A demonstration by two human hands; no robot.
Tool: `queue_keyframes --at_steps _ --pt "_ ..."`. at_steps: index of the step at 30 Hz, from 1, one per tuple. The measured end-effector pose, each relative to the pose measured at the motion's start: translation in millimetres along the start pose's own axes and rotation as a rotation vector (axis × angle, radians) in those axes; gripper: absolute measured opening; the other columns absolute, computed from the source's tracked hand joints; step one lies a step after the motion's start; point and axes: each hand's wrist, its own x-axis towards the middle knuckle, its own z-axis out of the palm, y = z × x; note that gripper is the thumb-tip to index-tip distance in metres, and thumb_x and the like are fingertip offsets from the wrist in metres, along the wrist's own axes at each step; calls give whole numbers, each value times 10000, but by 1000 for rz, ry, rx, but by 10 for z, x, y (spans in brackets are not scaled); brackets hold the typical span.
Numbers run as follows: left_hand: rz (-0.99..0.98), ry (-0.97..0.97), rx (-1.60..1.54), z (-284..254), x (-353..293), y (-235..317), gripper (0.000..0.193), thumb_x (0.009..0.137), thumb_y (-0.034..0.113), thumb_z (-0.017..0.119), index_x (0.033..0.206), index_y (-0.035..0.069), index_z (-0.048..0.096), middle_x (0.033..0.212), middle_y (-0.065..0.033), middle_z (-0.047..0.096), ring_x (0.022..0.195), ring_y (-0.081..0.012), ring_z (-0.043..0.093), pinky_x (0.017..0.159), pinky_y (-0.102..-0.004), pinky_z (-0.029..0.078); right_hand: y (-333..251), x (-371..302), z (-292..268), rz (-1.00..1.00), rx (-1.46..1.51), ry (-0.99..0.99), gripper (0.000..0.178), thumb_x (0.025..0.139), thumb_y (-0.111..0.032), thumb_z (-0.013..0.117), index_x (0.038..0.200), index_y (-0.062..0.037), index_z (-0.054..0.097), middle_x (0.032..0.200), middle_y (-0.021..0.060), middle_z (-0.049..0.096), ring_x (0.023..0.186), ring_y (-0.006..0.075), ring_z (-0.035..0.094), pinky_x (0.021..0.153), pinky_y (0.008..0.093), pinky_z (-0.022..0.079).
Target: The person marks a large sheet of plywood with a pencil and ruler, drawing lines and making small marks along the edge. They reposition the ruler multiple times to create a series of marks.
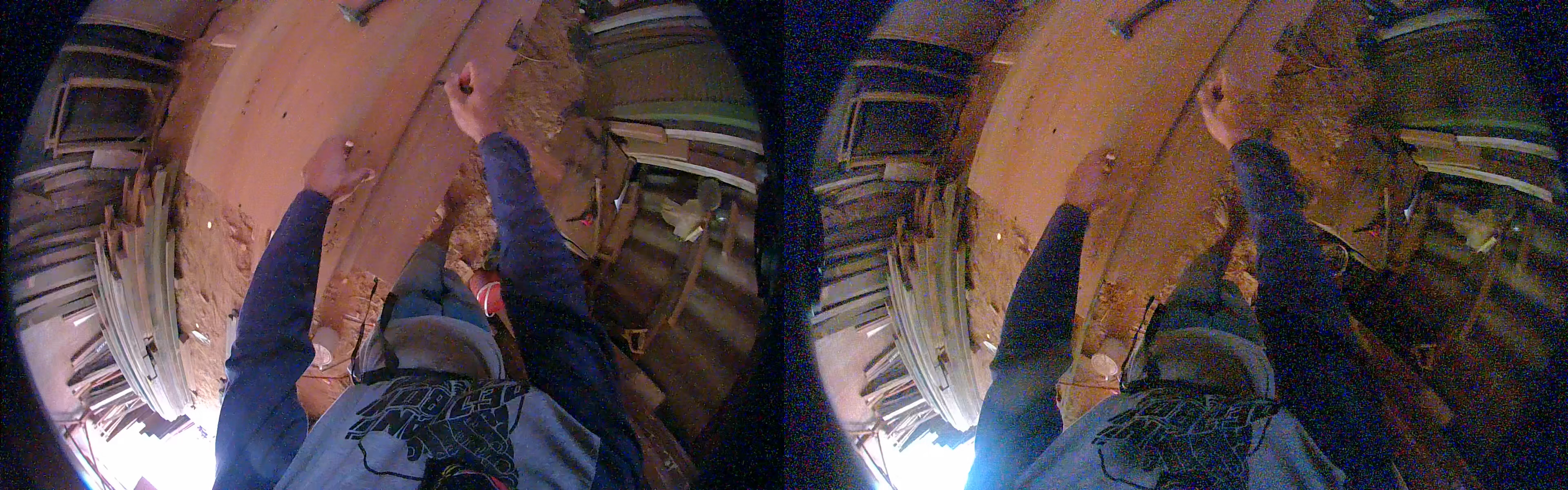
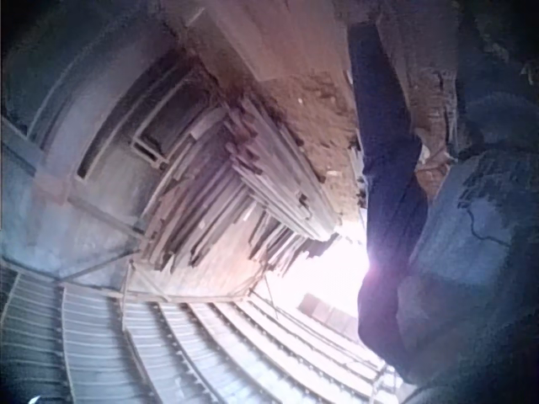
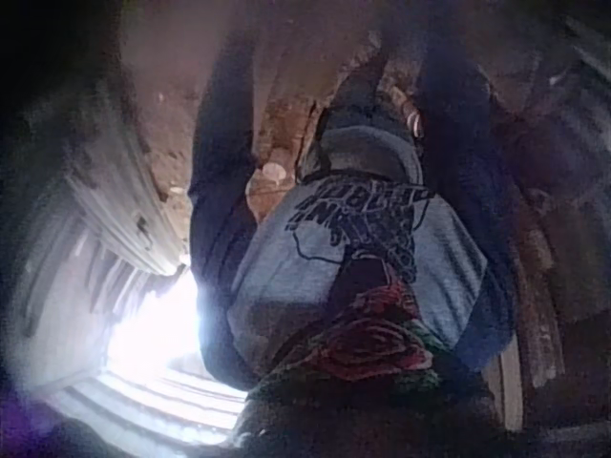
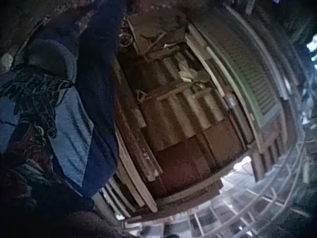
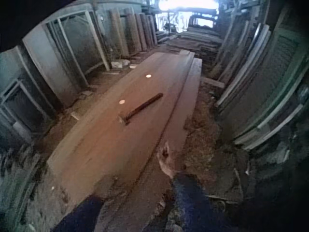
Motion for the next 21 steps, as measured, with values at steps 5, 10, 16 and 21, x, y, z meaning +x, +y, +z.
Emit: queue_keyframes --at_steps 5,10,16,21 --pt "-30 -66 15 -25 24 36 783 674 447 898 1292 55 619 1247 -189 674 1173 -346 652 988 -454 517 -267 -807 249 -230 -154 3 167 918 -202 684 891 -76 579 814 167 661 802 412 655 683 520 491" --pt "46 -106 76 -116 79 91 799 681 436 889 1292 8 603 1260 -219 663 1194 -380 638 1002 -458 510 -1042 -2599 613 -110 309 -131 190 853 -154 723 973 -57 612 873 186 646 818 410 645 718 505 505" --pt "117 -80 167 -101 107 109 849 670 492 887 1307 12 596 1272 -251 658 1186 -419 634 1000 -477 519 -1241 -2863 368 -293 241 -149 148 859 -132 747 908 -72 620 785 128 653 716 325 667 641 425 518" --pt "123 -89 168 -71 151 81 860 669 509 877 1334 35 606 1286 -236 666 1197 -420 631 1000 -483 520 -844 -1905 297 -107 57 65 193 938 -158 683 822 -56 567 671 133 621 597 333 640 570 442 494"
